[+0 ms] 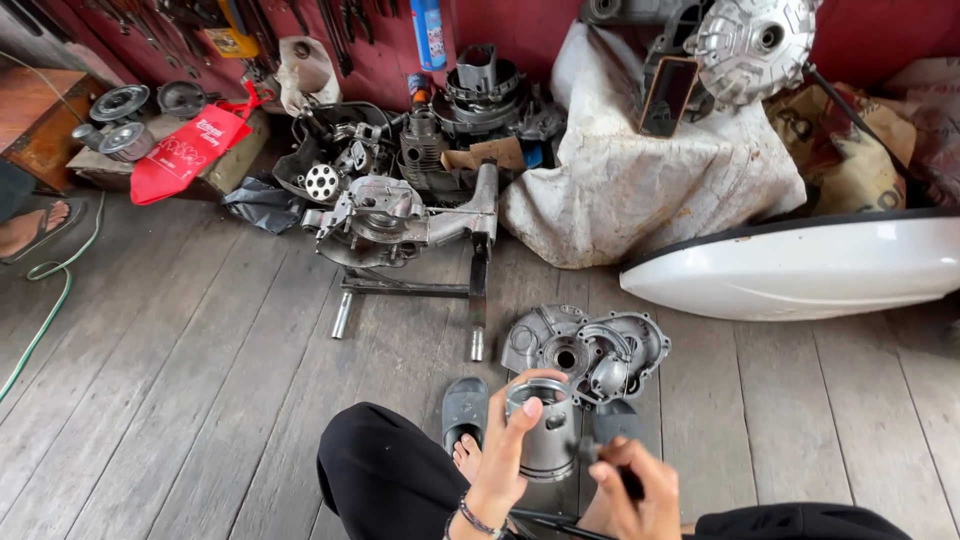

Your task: The person is inspecting and cleaning a motorcycle piston and its housing using a small hand tool.

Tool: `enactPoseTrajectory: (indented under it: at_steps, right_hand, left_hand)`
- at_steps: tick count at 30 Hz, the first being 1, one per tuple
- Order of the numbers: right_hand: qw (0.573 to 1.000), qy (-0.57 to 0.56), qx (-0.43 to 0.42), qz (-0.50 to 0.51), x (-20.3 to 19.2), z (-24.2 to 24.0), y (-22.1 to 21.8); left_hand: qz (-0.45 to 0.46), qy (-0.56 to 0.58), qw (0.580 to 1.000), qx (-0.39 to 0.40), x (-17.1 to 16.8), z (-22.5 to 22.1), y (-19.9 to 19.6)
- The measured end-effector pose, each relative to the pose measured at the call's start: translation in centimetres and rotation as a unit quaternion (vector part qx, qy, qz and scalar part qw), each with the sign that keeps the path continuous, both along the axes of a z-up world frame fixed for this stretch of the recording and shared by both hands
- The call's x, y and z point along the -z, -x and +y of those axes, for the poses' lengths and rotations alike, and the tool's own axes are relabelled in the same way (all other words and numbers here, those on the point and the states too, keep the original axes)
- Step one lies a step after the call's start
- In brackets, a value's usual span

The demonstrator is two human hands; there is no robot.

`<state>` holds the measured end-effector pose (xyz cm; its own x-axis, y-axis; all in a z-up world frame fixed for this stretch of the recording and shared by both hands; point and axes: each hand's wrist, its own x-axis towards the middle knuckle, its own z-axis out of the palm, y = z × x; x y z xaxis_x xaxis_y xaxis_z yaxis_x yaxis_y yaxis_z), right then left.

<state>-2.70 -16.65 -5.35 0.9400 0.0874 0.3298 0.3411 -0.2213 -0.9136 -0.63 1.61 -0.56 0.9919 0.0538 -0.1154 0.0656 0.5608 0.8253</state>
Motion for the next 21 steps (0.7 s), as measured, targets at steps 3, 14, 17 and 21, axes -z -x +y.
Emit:
enactPoseTrajectory:
  at_steps: [3,14,17,21]
  right_hand:
    - [0.995,-0.072,0.063,0.026,1.7,0.7,0.7]
    - [0.991,-0.005,0.127,-0.037,-0.9,-1.7,-1.1]
    - [0.991,-0.034,0.124,-0.024,0.1,-3.1,-0.3]
    - [0.997,-0.002,0.069,-0.017,1.6,-4.3,0.3]
  left_hand:
    - [0.004,-0.008,1.0,0.026,-0.5,0.1,0.2]
    - [-0.096,-0.087,0.988,0.078,-1.9,-1.6,0.6]
    - [-0.079,-0.078,0.992,0.061,-1.1,-1.6,0.4]
    - [-0.046,0.016,0.996,0.076,-0.8,-1.2,0.2]
